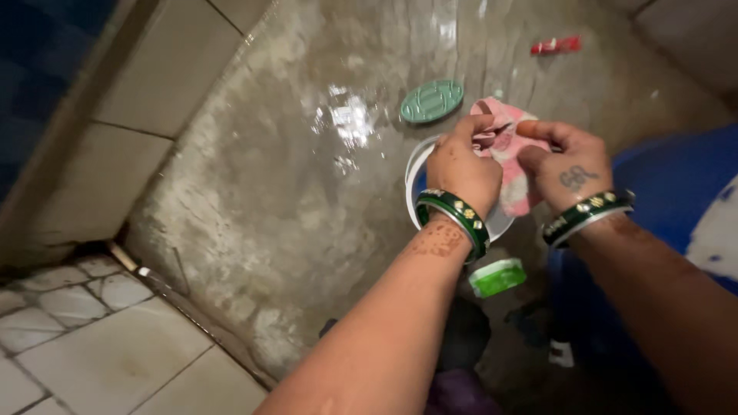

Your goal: The person wipes a blue patterned door, a blue plastic barrel lid, and white wall tiles using a cloth, then rinses the cloth in a bucket of water.

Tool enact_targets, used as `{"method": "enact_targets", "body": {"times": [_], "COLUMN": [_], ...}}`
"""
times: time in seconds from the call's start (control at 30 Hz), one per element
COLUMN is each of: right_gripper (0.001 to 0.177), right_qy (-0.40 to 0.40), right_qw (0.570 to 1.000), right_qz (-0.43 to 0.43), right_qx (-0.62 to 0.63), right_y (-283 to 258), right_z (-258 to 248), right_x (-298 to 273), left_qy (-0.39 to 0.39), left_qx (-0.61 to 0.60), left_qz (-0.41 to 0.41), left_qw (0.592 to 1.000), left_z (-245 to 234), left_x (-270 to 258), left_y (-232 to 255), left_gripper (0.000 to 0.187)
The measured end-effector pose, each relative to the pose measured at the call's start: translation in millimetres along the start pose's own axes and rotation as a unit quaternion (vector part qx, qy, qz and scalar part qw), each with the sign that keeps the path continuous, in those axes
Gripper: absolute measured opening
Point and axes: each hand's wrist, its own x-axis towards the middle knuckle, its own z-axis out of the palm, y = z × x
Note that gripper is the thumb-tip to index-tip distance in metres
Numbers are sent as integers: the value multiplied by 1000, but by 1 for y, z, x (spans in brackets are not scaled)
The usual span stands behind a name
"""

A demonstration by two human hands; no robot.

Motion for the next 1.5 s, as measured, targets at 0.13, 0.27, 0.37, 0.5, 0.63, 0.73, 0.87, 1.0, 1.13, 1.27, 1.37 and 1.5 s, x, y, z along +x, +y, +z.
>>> {"method": "enact_targets", "body": {"times": [0.13,0.27,0.37,0.5,0.63,0.73,0.87,1.0,1.13,1.27,1.37,1.5], "right_gripper": [34,38,43,42,41,40,38,40,45,58,51,37], "right_qy": [-14,-78,-119,-142,-174,-236,-307,-135,-17,-34,-110,-136], "right_qw": [992,986,970,954,938,916,791,916,980,969,957,927], "right_qz": [91,132,210,250,295,249,46,115,11,-68,-2,121], "right_qx": [-89,-71,-19,-81,-48,-205,-527,-360,-198,-234,-269,-327], "right_y": [86,173,218,253,281,294,292,259,226,229,242,241], "right_z": [27,47,55,65,79,96,111,92,87,92,97,97], "right_x": [22,59,88,106,107,119,122,86,53,52,73,75], "left_qy": [-77,-126,-215,-270,-375,-381,-382,-280,-76,-116,-232,-230], "left_qx": [70,94,163,231,336,355,359,383,191,184,269,262], "left_qz": [-31,-96,-114,-91,-92,-102,-131,-143,-130,-118,-214,-190], "left_qw": [994,983,956,930,859,847,841,869,970,969,910,918], "left_z": [37,73,93,105,104,109,107,97,89,83,101,118], "left_x": [1,16,33,38,30,29,28,25,3,-5,18,34], "left_y": [-80,-141,-170,-194,-207,-216,-223,-202,-191,-196,-218,-253], "left_gripper": [48,42,42,54,88,109,94,67,44,82,66,80]}}
